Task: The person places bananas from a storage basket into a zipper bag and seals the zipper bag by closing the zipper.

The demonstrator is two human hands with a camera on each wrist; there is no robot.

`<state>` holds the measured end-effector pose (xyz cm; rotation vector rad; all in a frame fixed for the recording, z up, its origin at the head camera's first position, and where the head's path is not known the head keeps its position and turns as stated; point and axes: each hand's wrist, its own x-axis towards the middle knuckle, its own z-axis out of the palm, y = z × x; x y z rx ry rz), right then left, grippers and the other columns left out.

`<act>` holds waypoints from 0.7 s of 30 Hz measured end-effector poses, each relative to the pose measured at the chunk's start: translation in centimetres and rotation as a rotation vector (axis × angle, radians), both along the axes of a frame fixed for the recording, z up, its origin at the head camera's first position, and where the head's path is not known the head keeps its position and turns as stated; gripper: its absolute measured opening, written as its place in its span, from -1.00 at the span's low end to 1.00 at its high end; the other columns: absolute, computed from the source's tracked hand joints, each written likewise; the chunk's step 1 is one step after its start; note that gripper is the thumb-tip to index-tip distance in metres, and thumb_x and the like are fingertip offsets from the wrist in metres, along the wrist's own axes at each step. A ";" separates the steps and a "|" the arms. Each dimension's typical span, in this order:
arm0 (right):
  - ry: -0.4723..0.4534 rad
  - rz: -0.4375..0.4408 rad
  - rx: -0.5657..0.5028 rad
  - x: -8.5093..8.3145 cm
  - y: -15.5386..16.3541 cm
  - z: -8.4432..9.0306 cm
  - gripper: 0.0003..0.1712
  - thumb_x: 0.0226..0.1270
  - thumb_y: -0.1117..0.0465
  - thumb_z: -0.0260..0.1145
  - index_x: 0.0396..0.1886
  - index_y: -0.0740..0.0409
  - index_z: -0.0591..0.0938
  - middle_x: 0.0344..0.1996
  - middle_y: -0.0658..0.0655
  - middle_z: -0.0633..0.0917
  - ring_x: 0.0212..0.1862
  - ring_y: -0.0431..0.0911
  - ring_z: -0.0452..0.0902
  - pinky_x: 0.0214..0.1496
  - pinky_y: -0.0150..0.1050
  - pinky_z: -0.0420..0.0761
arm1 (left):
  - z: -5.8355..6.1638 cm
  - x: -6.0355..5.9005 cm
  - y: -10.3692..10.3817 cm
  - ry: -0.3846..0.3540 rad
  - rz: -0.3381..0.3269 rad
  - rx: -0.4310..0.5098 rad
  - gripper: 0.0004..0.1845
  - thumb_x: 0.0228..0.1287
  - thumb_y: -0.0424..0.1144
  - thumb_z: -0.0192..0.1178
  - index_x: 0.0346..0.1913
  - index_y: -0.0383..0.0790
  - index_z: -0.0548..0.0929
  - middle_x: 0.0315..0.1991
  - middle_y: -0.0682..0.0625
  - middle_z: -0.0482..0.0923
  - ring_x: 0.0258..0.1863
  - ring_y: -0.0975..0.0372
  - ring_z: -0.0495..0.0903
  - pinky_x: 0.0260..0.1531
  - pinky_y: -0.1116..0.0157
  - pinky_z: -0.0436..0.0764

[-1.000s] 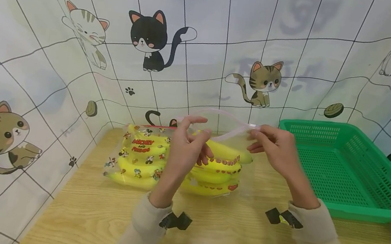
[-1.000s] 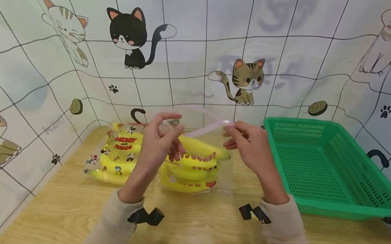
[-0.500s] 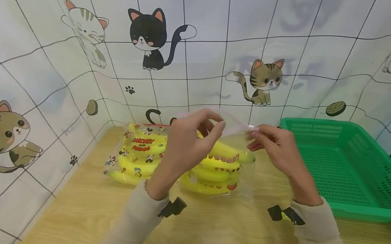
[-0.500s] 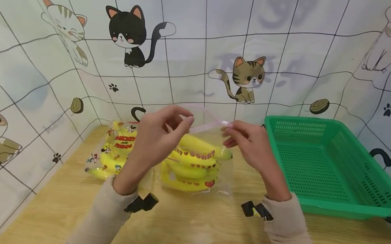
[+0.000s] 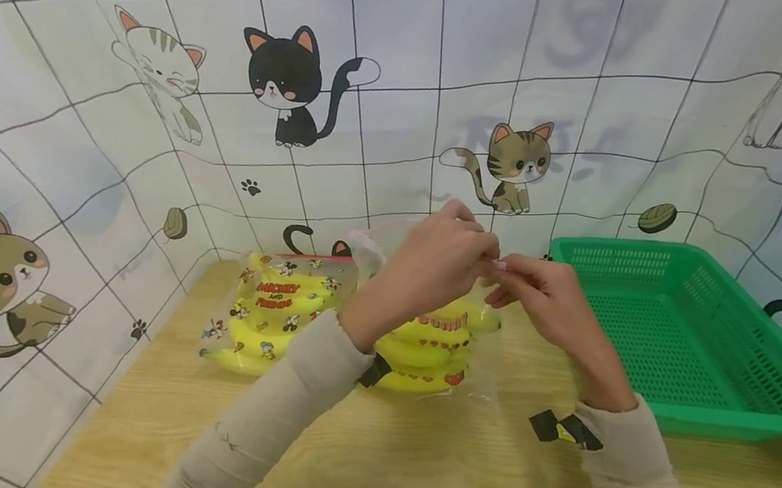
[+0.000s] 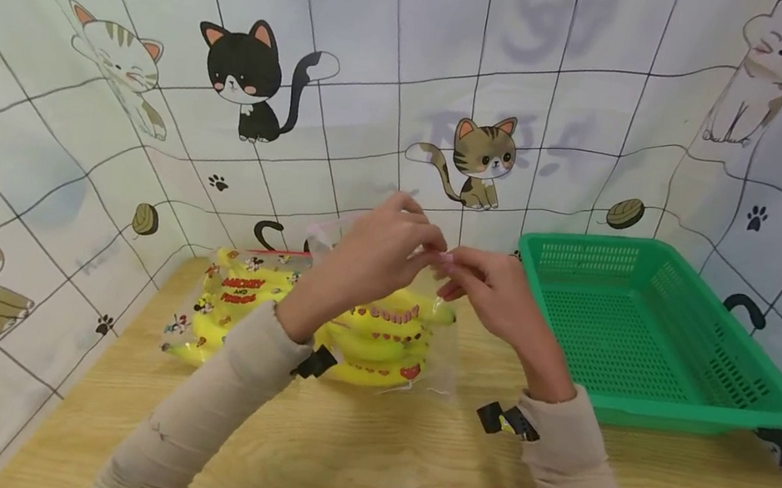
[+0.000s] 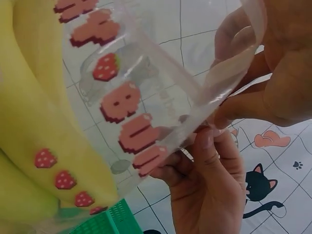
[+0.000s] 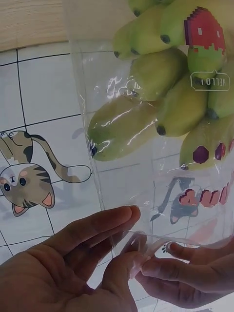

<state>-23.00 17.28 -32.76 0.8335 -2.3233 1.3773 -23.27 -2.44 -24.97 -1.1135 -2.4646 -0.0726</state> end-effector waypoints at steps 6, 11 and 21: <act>-0.012 -0.052 0.056 0.4 -0.1 0.4 -0.78 0.59 0.24 0.21 -0.08 0.20 0.76 -0.29 0.17 0.82 -0.40 -0.16 0.79 -0.23 -0.39 0.75 | -0.5 -0.2 0.2 0.101 0.011 -0.075 -0.79 0.57 -0.04 0.15 -0.11 -0.01 0.75 -0.22 0.16 0.76 -0.02 0.18 0.58 -0.02 0.36 0.58; 0.086 -0.103 0.077 0.8 0.0 0.7 -0.82 0.53 0.27 0.27 -0.21 0.18 0.78 -0.55 0.06 0.78 -0.55 -0.26 0.71 -0.35 -0.41 0.71 | -0.3 0.0 0.4 0.132 -0.023 -0.113 -0.81 0.56 -0.04 0.16 -0.10 -0.02 0.72 -0.18 0.16 0.77 -0.01 0.19 0.56 -0.01 0.36 0.55; 0.207 -0.116 0.040 0.8 -0.1 0.7 -0.89 0.39 0.41 0.37 -0.26 0.22 0.81 -0.56 0.10 0.77 -0.63 -0.31 0.63 -0.48 -0.42 0.65 | 0.4 -0.1 0.0 0.029 -0.005 -0.175 -0.87 0.53 -0.22 0.18 -0.07 -0.02 0.73 -0.13 0.12 0.76 0.13 0.14 0.54 0.07 0.29 0.57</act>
